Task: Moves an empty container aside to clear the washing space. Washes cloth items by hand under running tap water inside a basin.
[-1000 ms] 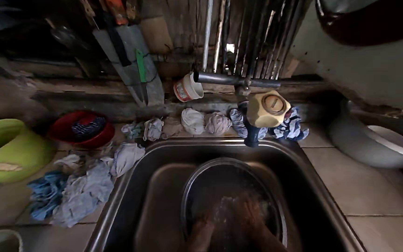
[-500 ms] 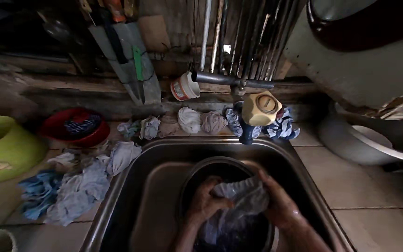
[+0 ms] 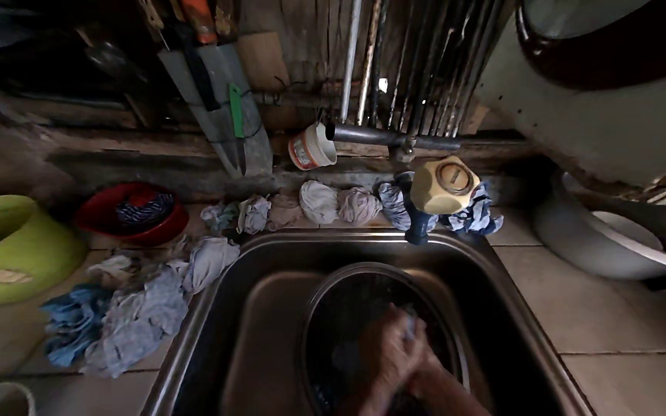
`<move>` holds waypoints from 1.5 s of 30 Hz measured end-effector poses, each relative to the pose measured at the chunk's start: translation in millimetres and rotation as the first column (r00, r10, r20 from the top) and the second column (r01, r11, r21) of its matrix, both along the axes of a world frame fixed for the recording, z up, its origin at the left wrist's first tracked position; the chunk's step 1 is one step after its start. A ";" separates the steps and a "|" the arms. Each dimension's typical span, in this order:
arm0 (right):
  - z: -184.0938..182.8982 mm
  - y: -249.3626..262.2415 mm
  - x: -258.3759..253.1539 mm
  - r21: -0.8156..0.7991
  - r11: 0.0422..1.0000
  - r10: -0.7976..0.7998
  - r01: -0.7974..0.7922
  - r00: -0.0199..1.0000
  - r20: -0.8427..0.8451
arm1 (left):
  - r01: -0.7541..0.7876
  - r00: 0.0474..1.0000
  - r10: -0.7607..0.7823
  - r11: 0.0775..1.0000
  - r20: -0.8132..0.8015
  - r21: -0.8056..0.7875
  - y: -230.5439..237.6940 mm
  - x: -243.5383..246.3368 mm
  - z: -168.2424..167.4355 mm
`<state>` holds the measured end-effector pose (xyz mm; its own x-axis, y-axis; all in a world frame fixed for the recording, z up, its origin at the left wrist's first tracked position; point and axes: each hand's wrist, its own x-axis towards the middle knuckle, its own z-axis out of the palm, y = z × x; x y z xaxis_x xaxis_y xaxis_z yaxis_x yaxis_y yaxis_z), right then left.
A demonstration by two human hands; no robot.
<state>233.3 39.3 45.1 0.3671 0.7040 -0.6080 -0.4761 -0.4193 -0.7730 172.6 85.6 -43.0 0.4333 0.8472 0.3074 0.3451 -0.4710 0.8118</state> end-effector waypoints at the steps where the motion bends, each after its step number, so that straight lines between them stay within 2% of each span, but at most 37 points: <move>1: -41.8 3.4 15.0 -0.049 0.991 0.130 -0.123 0.974 0.188 | -0.014 0.988 -0.015 0.983 -0.156 -0.185 24.3 -12.4 4.1; 2: -64.4 6.9 30.0 -0.137 0.957 0.289 -0.257 0.898 0.331 | -0.047 0.951 -0.050 0.952 -0.306 -0.302 49.7 -23.2 -0.3; 3: -76.5 10.3 42.3 -0.242 0.889 0.458 -0.389 0.758 0.464 | -0.046 0.900 -0.116 0.933 -0.419 -0.357 67.1 -31.9 -9.9; 5: -94.7 13.9 54.0 -0.489 0.676 0.726 -0.551 0.387 0.568 | 0.057 0.804 -0.257 0.931 -0.536 -0.360 69.5 -41.6 -29.4; 6: -106.5 13.3 52.4 -0.560 0.602 0.775 -0.569 0.247 0.582 | 0.118 0.767 -0.305 0.932 -0.564 -0.344 61.4 -43.1 -40.3; 7: -118.7 12.3 49.0 -0.600 0.570 0.785 -0.562 0.155 0.600 | 0.153 0.719 -0.359 0.917 -0.595 -0.369 53.8 -42.7 -49.0; 8: -128.9 12.1 46.2 -0.615 0.563 0.778 -0.552 0.104 0.619 | 0.155 0.677 -0.414 0.888 -0.608 -0.433 48.8 -41.6 -54.2; 10: -142.0 13.6 44.5 -0.609 0.576 0.756 -0.546 0.070 0.651 | 0.125 0.642 -0.481 0.834 -0.597 -0.538 45.9 -39.6 -59.7; 12: -133.3 23.2 48.9 -0.619 0.530 0.807 -0.579 0.121 0.578 | 0.133 0.628 -0.512 0.813 -0.586 -0.568 55.2 -35.1 -49.8; 14: -109.9 30.5 58.8 -0.558 0.539 0.816 -0.631 0.228 0.531 | 0.236 0.584 -0.554 0.815 -0.594 -0.529 75.5 -34.3 -27.7; 15: -96.2 29.3 64.4 -0.470 0.604 0.771 -0.644 0.323 0.549 | 0.353 0.591 -0.579 0.812 -0.562 -0.465 85.5 -37.2 -13.6; 17: -82.1 15.9 75.2 -0.134 0.771 0.588 -0.623 0.615 0.526 | 0.611 0.627 -0.653 0.750 -0.425 -0.253 96.5 -38.9 24.8; 18: -80.1 8.0 78.0 0.030 0.800 0.538 -0.600 0.739 0.406 | 0.696 0.629 -0.685 0.707 -0.368 -0.128 97.8 -34.0 46.6; 19: -81.3 1.3 78.0 0.105 0.807 0.545 -0.582 0.801 0.247 | 0.745 0.616 -0.709 0.666 -0.343 -0.039 96.2 -26.3 67.2; 20: -81.2 -4.4 75.2 0.067 0.798 0.586 -0.600 0.796 0.148 | 0.766 0.609 -0.712 0.643 -0.349 0.024 91.8 -17.5 84.3; 22: -71.5 -7.6 65.1 -0.157 0.680 0.732 -0.716 0.652 0.197 | 0.744 0.639 -0.668 0.663 -0.381 0.085 81.6 -4.5 96.3; 23: -63.5 -6.5 60.2 -0.200 0.611 0.783 -0.766 0.549 0.291 | 0.696 0.689 -0.628 0.712 -0.361 0.090 77.2 -4.6 91.1; 24: -56.0 -7.1 58.0 -0.156 0.572 0.778 -0.805 0.473 0.413 | 0.633 0.753 -0.590 0.770 -0.291 0.076 74.1 -10.1 81.7; 25: -46.8 -9.6 57.4 -0.019 0.574 0.708 -0.819 0.485 0.514 | 0.574 0.811 -0.565 0.819 -0.153 0.018 70.6 -20.2 71.0; 27: -17.6 -13.4 59.1 0.323 0.557 0.568 -0.765 0.635 0.523 | 0.508 0.851 -0.449 0.835 0.272 -0.211 54.4 -43.2 46.5; 28: -0.5 -16.6 59.3 0.454 0.559 0.508 -0.694 0.719 0.474 | 0.504 0.842 -0.372 0.800 0.391 -0.325 45.2 -54.1 35.7; 29: 11.7 -21.3 60.9 0.575 0.579 0.446 -0.578 0.815 0.370 | 0.505 0.848 -0.349 0.762 0.400 -0.405 40.5 -64.3 23.5; 30: 12.6 -29.2 67.1 0.683 0.590 0.376 -0.430 0.895 0.239 | 0.503 0.860 -0.393 0.759 0.325 -0.413 40.4 -72.4 5.2; 31: 9.7 -37.4 72.0 0.754 0.603 0.272 -0.261 0.956 0.114 | 0.501 0.865 -0.453 0.796 0.214 -0.341 43.9 -78.6 -16.4; 32: 4.5 -42.0 76.1 0.776 0.623 0.152 -0.097 0.988 0.001 | 0.477 0.878 -0.462 0.837 0.122 -0.269 49.8 -82.2 -30.2; 33: -3.9 -43.8 80.3 0.743 0.668 0.028 0.050 0.995 -0.093 | 0.432 0.901 -0.410 0.872 0.140 -0.232 54.5 -82.5 -32.2; 34: -16.5 -45.2 84.1 0.672 0.727 -0.058 0.141 0.988 -0.145 | 0.383 0.914 -0.327 0.892 0.241 -0.240 55.7 -78.9 -23.1; 36: -43.2 -46.0 77.4 0.462 0.876 -0.075 0.140 0.985 -0.156 | 0.345 0.867 -0.193 0.898 0.459 -0.272 41.2 -60.8 9.0; 38: -59.3 -37.6 47.8 0.180 0.977 -0.085 0.114 0.983 -0.163 | 0.369 0.824 -0.213 0.905 0.524 -0.213 8.8 -35.0 32.6; 39: -58.7 -33.2 31.2 0.094 0.987 -0.113 0.131 0.978 -0.178 | 0.348 0.843 -0.237 0.925 0.483 -0.153 -8.1 -22.7 33.2; 41: -57.1 -25.5 6.7 0.136 0.959 -0.214 0.250 0.948 -0.235 | 0.234 0.934 -0.224 0.972 0.278 -0.005 -23.3 -6.4 16.0; 43: -62.2 -21.1 0.1 0.154 0.951 -0.209 0.267 0.925 -0.318 | 0.045 0.992 -0.056 0.994 0.112 0.101 -9.2 -2.0 -4.2; 45: -66.4 -17.8 4.2 0.187 0.959 -0.141 0.213 0.931 -0.337 | -0.060 0.998 0.059 0.993 0.010 0.099 9.8 -4.6 -4.4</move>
